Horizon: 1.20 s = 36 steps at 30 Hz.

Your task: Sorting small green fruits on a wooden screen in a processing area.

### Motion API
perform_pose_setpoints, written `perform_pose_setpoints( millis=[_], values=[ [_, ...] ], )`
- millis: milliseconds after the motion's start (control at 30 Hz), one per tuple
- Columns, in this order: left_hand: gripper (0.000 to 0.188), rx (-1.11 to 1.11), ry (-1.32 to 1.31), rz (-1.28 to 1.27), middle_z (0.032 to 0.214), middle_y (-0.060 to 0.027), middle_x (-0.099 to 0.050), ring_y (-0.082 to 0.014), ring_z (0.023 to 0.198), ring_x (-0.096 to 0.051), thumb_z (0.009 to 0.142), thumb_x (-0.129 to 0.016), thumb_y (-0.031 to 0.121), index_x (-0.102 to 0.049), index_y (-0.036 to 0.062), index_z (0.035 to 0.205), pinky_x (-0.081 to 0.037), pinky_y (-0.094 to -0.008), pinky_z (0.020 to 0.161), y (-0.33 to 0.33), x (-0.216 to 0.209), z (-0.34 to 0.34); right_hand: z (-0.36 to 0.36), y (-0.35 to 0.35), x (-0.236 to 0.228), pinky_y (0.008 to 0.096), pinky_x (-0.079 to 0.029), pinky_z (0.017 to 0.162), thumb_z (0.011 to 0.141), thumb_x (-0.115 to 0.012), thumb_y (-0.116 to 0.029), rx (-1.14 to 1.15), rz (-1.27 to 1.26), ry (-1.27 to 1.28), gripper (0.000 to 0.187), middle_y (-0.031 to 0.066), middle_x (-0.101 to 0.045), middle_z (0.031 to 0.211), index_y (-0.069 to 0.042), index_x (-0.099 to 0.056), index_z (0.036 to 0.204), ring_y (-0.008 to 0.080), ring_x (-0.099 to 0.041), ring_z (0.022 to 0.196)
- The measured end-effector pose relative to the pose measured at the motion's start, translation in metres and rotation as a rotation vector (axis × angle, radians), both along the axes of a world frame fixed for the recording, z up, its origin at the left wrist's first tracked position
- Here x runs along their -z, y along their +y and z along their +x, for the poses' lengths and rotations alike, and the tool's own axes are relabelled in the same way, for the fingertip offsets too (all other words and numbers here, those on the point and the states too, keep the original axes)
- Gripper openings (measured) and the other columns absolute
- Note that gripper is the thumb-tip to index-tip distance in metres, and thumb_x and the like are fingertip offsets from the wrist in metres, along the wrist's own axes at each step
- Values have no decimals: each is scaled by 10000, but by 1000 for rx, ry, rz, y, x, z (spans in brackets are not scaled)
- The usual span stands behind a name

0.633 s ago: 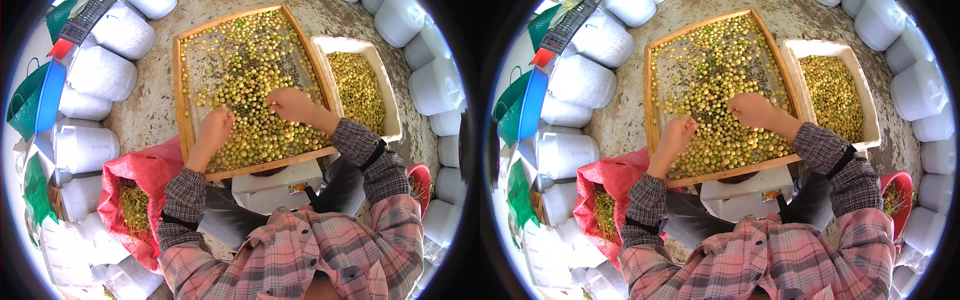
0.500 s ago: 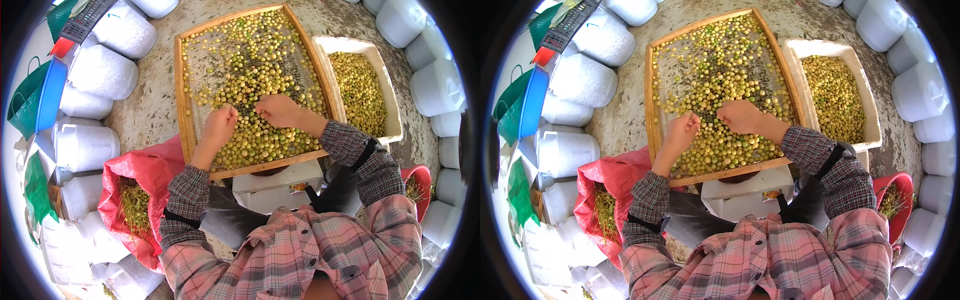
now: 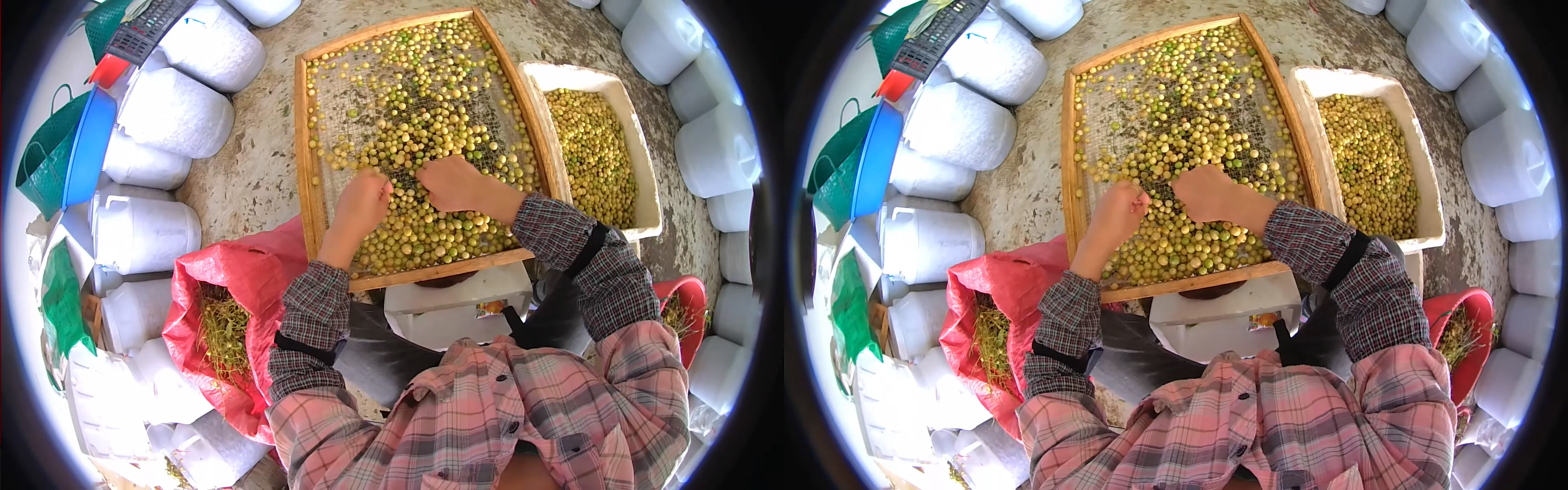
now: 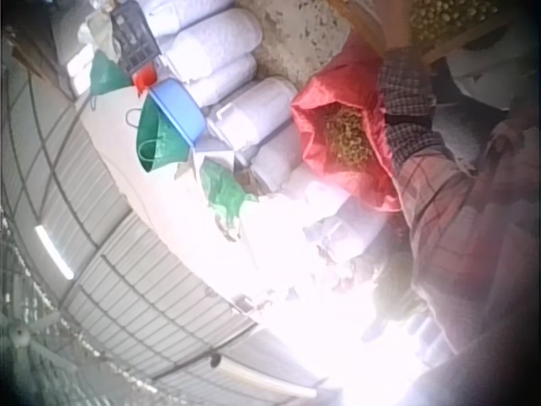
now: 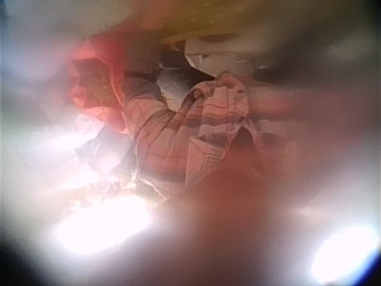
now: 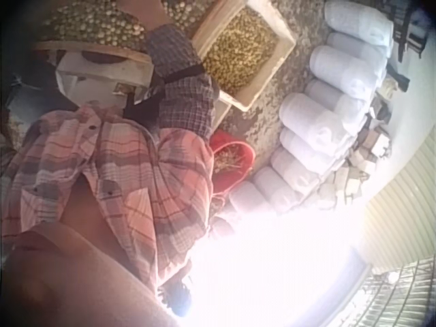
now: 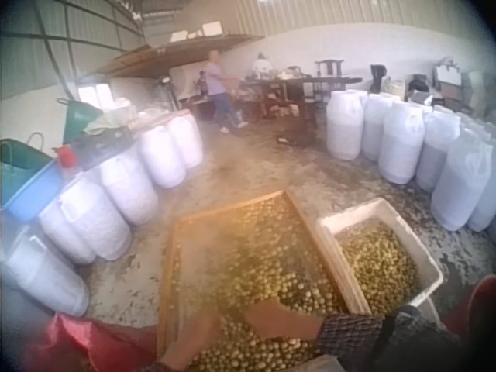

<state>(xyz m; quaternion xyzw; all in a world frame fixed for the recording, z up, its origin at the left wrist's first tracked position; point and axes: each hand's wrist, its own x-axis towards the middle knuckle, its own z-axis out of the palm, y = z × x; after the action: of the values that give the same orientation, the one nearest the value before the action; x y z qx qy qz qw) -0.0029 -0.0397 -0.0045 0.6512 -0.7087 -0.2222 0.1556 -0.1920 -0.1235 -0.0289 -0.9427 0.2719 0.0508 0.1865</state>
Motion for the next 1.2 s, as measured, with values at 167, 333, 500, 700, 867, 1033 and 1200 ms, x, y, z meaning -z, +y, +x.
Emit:
perform_pose_setpoints(
  millis=[167,333,500,700,867,1033,1200],
  values=[
    [109,143,-241,-54,880,-139,-589,-301,857,-616,758,-612,-30,-662,6,847,-518,-412,728,2,0,-7,-16,-2,-2,425,-529,680,722,-615,-78,28,-29,-48,165,163,-606,877,29,-627,847,322,-639,801],
    [143,214,-380,-30,872,-117,-600,-294,854,-618,739,-615,-30,-657,29,863,-525,-398,723,-2,0,-8,-22,-6,-7,426,-522,716,721,-606,-63,32,30,-7,198,170,-594,928,31,-616,894,330,-626,854],
    [81,-33,102,166,851,-95,-613,-233,880,-642,767,-565,-40,-604,20,804,-540,-351,745,-4,-13,-8,-33,-9,-2,420,-517,743,726,-589,-33,55,-8,-55,210,167,-588,919,22,-606,928,337,-615,875],
    [170,-430,1534,333,1036,-133,-599,-219,1023,-610,821,-578,1,-559,14,989,-521,-379,923,6,-10,-7,-36,-9,-1,410,-501,708,713,-564,7,68,-4,-281,114,135,-575,831,3,-581,826,318,-606,825],
    [227,-678,1897,428,1156,-147,-556,-243,1091,-571,937,-520,151,-542,8,1112,-499,-415,953,13,-4,-46,-25,9,-79,372,-479,676,717,-551,6,223,233,-858,59,109,-566,737,-9,-580,766,289,-581,752],
    [301,-646,1927,430,1104,-112,-590,-222,1032,-599,1010,-342,229,-541,35,1126,-523,-376,904,23,-1,-78,-23,62,-76,399,-465,887,712,-618,-73,-147,-196,-671,110,68,-649,935,-57,-651,816,249,-613,922],
    [173,-479,2246,484,958,-88,-612,-191,912,-618,975,-431,134,-547,12,1015,-542,-342,772,67,16,-38,-26,96,-84,420,-390,1006,735,-626,-90,-291,-345,-737,224,63,-655,1033,-66,-673,953,245,-597,1029]
  ],
)
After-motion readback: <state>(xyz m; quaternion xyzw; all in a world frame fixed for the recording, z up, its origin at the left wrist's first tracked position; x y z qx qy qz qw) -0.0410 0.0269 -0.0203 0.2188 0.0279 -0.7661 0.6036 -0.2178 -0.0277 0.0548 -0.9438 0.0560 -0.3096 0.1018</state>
